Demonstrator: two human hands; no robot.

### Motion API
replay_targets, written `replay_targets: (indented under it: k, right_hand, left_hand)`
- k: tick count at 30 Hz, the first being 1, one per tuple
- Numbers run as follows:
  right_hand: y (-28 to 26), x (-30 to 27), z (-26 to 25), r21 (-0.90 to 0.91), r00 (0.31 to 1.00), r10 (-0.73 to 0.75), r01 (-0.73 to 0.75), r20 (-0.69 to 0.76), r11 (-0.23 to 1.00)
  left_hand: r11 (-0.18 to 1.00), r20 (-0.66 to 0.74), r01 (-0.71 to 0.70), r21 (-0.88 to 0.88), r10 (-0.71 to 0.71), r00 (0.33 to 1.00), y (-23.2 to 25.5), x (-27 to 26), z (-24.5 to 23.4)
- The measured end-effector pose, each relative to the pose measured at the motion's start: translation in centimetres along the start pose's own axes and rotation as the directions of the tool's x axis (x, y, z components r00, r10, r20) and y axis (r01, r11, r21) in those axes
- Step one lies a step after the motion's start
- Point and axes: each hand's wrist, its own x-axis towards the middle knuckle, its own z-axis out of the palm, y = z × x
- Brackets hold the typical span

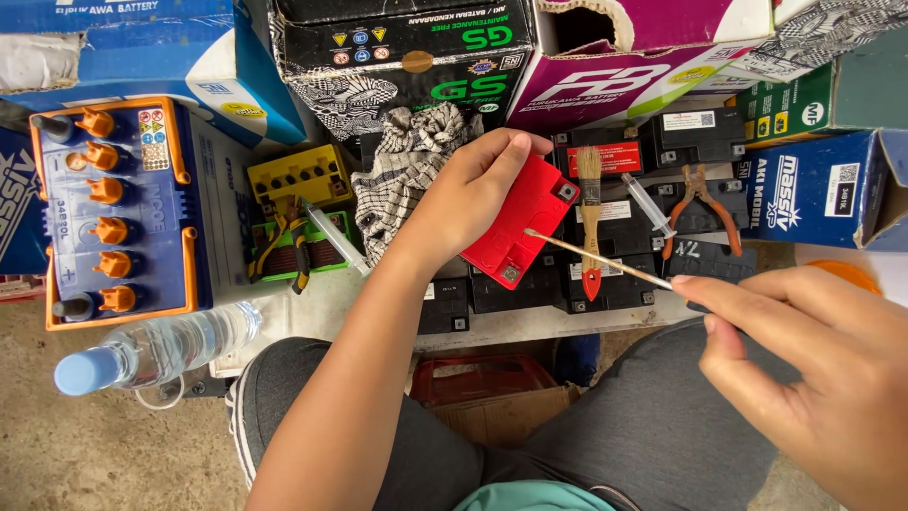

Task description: Maintaining and refilling a lead-acid battery using a syringe and tools

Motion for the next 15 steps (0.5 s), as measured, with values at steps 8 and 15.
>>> replay_targets:
  k: [8,15]
  right_hand:
    - [0.18,0.1,0.46,0.002,0.999,-0.018,0.018,-0.037,1.0]
    - [0.57,0.43,0.32,-0.018,0.998,-0.057,0.057,-0.019,0.998]
  left_hand:
    - [0.999,-0.008,0.001,0.033,0.0,1.0,-0.03,0.22,0.05]
    - [0.998,-0.005,0.046,-0.043,-0.046,0.999,0.02,0.32,0.2]
